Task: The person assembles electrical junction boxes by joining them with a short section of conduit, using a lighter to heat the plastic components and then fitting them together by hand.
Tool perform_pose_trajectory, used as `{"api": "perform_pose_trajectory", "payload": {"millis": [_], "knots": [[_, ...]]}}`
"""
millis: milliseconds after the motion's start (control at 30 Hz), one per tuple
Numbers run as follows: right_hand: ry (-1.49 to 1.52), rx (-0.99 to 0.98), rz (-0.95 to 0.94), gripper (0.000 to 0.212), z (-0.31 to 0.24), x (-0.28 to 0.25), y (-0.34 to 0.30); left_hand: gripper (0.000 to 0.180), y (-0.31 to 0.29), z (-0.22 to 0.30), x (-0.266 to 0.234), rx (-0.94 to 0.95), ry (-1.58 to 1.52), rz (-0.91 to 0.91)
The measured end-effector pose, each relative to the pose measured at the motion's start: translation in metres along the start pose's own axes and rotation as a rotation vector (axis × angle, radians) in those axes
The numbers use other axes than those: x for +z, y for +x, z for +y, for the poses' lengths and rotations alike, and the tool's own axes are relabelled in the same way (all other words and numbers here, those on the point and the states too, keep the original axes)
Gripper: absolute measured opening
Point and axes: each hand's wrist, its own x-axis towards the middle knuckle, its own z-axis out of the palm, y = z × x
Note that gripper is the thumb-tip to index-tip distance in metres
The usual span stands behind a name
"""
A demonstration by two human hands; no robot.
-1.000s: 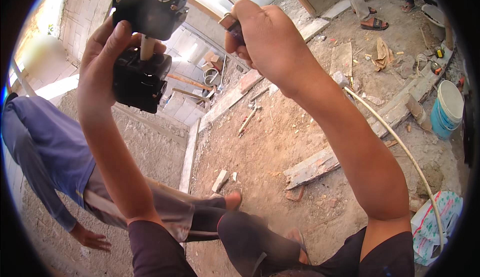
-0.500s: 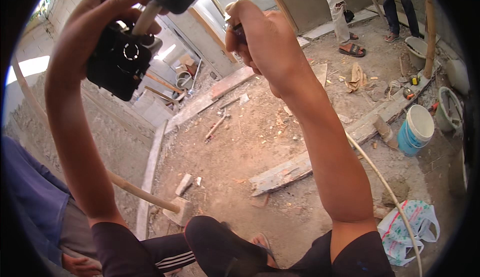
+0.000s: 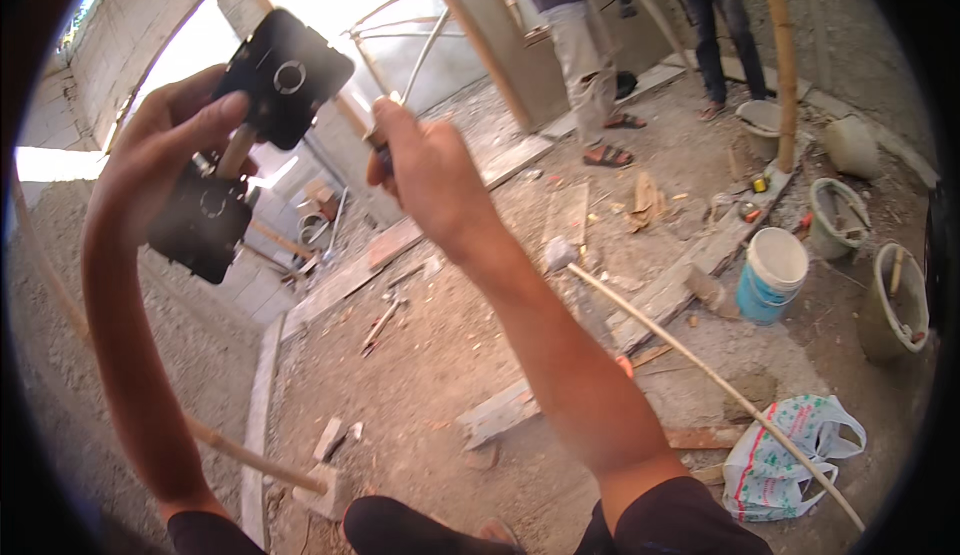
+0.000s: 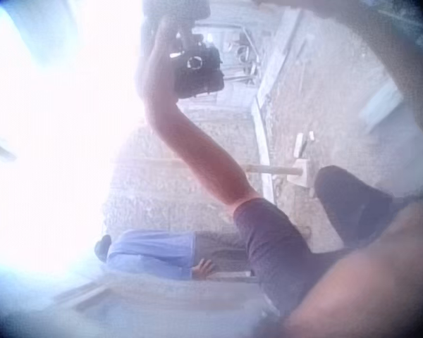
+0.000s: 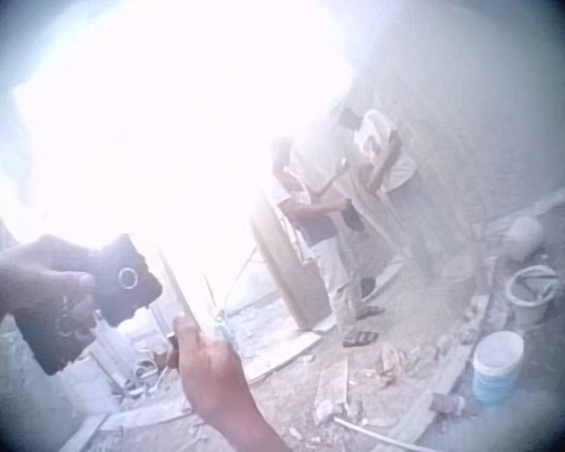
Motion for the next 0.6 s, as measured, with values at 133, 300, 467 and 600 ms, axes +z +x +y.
{"api": "perform_pose_trajectory", "payload": {"millis": [133, 300, 467, 600], "knots": [[0.043, 0.107, -0.051, 0.064, 0.018, 0.0, -0.003, 0.077, -0.002, -0.014, 0.016, -0.036, -0.024, 0.056], [0.109, 0.087, 0.007, 0.058, 0.026, 0.012, -0.004, 0.073, -0.008, -0.016, 0.004, -0.042, -0.012, -0.017], [0.177, 0.172, 0.104, 0.047, 0.034, 0.0, -0.011, 0.059, -0.002, -0.005, 0.027, -0.127, -0.024, 0.028], [0.057, 0.082, -0.056, 0.046, 0.019, 0.005, -0.022, 0.051, -0.015, 0.003, 0.014, -0.179, -0.048, 0.05]]}}
